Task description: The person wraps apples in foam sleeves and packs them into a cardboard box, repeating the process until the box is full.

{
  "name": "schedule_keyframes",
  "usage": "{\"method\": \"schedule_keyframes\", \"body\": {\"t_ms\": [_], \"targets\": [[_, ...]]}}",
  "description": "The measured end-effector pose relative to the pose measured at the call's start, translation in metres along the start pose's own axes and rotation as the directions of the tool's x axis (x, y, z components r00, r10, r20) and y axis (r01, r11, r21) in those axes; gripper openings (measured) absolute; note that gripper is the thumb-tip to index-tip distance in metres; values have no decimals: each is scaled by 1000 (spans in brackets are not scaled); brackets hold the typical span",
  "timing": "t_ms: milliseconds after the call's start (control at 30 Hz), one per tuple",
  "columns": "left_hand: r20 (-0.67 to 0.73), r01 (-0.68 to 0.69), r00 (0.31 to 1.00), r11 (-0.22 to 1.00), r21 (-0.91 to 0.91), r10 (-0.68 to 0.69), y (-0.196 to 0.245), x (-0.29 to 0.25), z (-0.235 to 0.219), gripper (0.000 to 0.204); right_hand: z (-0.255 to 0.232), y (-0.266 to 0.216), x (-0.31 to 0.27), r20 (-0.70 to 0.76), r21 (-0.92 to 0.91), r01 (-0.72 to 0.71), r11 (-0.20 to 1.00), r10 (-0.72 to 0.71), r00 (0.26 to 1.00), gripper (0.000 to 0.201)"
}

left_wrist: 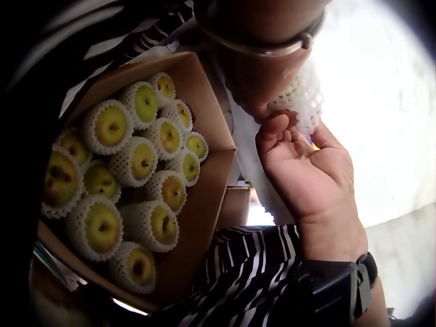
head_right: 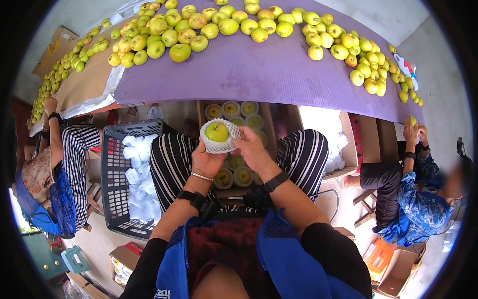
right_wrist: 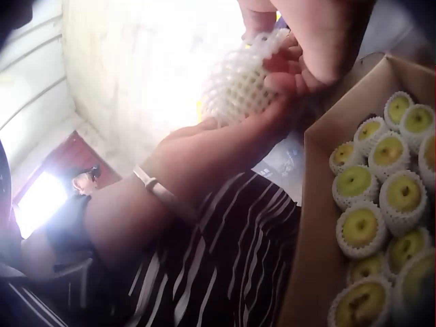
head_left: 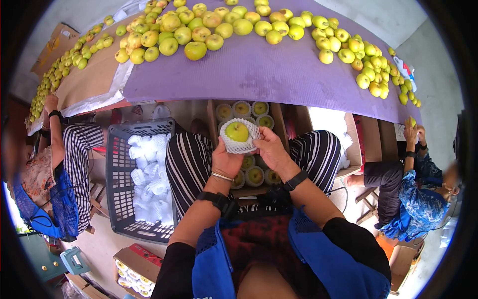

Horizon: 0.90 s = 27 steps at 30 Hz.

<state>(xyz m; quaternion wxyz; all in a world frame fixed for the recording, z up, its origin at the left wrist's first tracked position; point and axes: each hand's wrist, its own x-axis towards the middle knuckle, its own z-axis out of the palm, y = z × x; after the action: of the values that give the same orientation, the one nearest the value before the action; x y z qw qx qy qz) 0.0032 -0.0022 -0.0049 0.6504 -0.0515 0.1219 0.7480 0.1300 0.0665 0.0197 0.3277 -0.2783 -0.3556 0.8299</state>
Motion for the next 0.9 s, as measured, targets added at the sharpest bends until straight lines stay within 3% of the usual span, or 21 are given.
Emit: {"method": "schedule_keyframes", "body": {"t_ms": [67, 200, 267, 300, 367, 400, 467, 500, 567, 600, 667, 767, 900], "targets": [[8, 48, 999, 999, -20, -48, 1, 0, 0, 45, -2, -3, -1, -44, -259, -53, 964, 43, 998, 28], [3, 42, 999, 999, -11, -42, 4, 1, -2, 44, -5, -2, 2, -77, -439, -37, 898, 3, 997, 30], [5, 39, 999, 999, -1, -39, 6, 0, 2, 44, -24, 8, 8, -34, -835, 72, 546, -182, 983, 29], [5, 42, 999, 999, -1, -42, 6, 1, 1, 44, -25, 4, 8, -36, -835, 71, 546, -184, 982, 29], [-25, 43, 999, 997, 71, -41, 6, 2, -2, 45, -26, -3, 10, -171, -706, -2, 708, -167, 971, 30], [-28, 41, 999, 997, 69, -39, 6, 1, -2, 45, -21, -8, 9, -170, -706, -5, 708, -163, 972, 30], [-51, 83, 996, 969, 234, -73, 6, -1, 1, 46, -8, -21, 4, 33, -405, 175, 897, -177, 984, 40], [-50, 83, 996, 969, 233, -73, 5, -3, 6, 46, -4, -26, 1, 33, -406, 175, 897, -178, 984, 40], [-94, 158, 986, 948, 275, -137, 6, -7, 19, 48, 2, -31, -1, 79, -112, 17, 994, -8, 997, 51], [-95, 158, 986, 948, 275, -137, 6, -7, 21, 48, 0, -29, -1, 79, -112, 16, 994, -8, 997, 51], [-172, 180, 977, 920, 347, -127, 5, -6, 22, 47, -9, -21, 2, 88, -124, -112, 986, 124, 988, 55], [-163, 181, 979, 892, 414, -123, 4, -3, 14, 44, -13, -14, 3, 182, -199, -150, 969, 187, 965, 54], [-175, 174, 979, 866, 468, -102, 5, 0, 4, 43, -14, -15, 2, 166, -287, -196, 938, 250, 954, 54]]}}
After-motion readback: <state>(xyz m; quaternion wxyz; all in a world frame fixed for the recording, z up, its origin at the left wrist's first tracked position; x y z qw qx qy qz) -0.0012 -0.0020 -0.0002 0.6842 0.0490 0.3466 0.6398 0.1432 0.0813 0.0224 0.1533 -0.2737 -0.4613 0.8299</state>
